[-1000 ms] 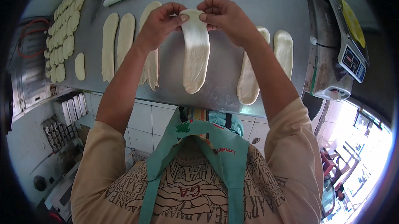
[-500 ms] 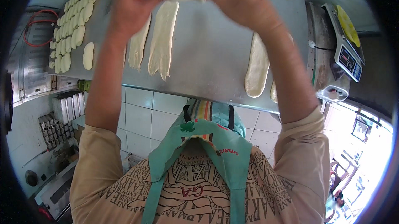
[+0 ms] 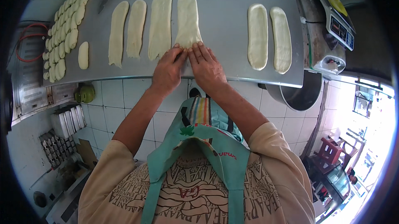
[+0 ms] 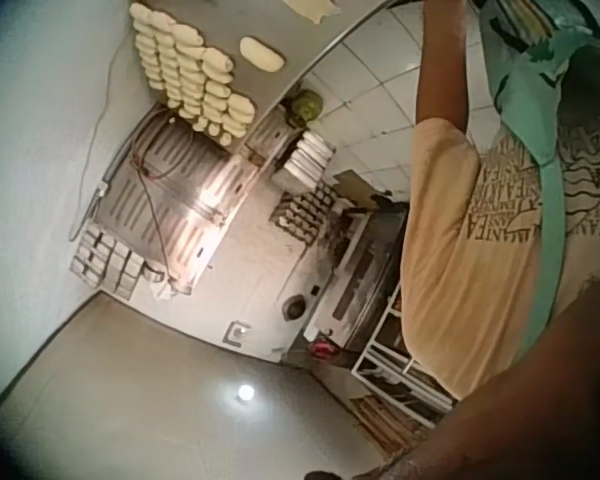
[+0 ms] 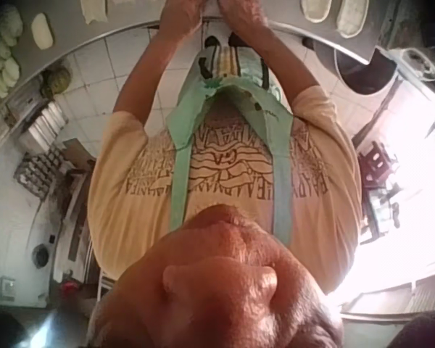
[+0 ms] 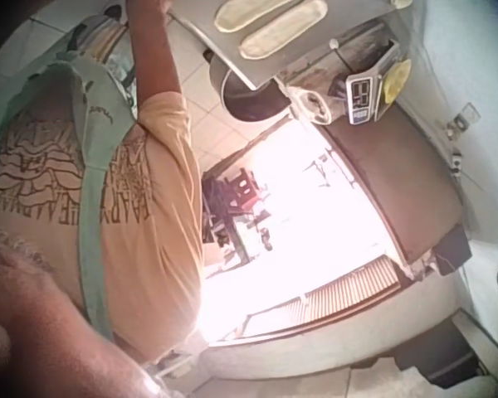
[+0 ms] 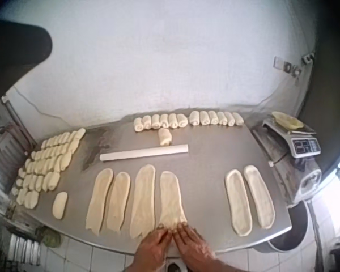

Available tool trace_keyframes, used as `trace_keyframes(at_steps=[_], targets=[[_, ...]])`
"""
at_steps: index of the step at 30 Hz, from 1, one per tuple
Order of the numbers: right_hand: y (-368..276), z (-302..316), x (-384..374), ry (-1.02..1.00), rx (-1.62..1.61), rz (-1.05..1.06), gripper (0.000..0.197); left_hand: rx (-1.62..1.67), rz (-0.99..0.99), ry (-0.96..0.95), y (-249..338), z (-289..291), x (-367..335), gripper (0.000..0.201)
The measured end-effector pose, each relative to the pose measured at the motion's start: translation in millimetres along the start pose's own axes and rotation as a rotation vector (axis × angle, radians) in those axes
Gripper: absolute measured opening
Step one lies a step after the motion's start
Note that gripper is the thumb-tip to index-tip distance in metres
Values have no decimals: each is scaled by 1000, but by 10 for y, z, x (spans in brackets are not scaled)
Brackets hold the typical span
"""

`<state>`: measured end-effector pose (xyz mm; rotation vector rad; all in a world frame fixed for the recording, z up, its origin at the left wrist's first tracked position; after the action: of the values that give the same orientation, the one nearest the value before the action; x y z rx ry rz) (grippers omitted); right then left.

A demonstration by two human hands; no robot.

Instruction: The person flattens small dough pieces on a metal table using a white rolling pin. They then roll the flattened dough into cylindrical shapes and arrange them in rows. The process is repeated for multiple dough pieces.

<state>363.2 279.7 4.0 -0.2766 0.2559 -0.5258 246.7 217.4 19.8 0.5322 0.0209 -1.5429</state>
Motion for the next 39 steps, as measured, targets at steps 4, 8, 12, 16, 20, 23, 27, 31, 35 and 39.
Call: trace_keyframes(at_steps=[4,8,12,16,20,23,27,31,35,39], targets=[[7,-4,17,-18,8,7,49,-17,16,-35,16,13,15,45],[-13,35,76,-34,22,24,49,-103,22,-60,87,17,69,47],[1,134,193,-26,-4,94,46,-187,59,-66,211,44,146,51],[255,324,318,-93,-128,180,39,-212,115,-61,385,148,154,49],[1268,893,93,108,-306,-68,34,110,205,-18,470,59,-392,43],[2355,1278,-346,334,-239,-358,27,310,184,61,638,-196,-1353,36],[2967,1141,-700,50,-153,-304,21,206,75,192,683,-1153,-2389,33],[2941,1240,-626,-13,-496,-312,15,458,130,-152,675,-1389,-2695,22],[2744,1626,-612,-106,-1043,-297,17,1000,410,-215,738,-892,-2540,21],[2357,2228,-929,-121,-1238,-209,17,1106,427,-43,756,-115,-2711,25]])
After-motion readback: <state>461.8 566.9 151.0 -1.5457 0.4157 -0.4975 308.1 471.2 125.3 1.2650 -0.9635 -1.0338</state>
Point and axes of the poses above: each hand's wrist, its own x-axis away from the middle knuckle, its own z-axis out of the back of the hand, y = z × x, the point moved 6 cm from there along -x, towards the middle knuckle, and after that the axes turned 4 degrees about -x, right-handed, at the moved point
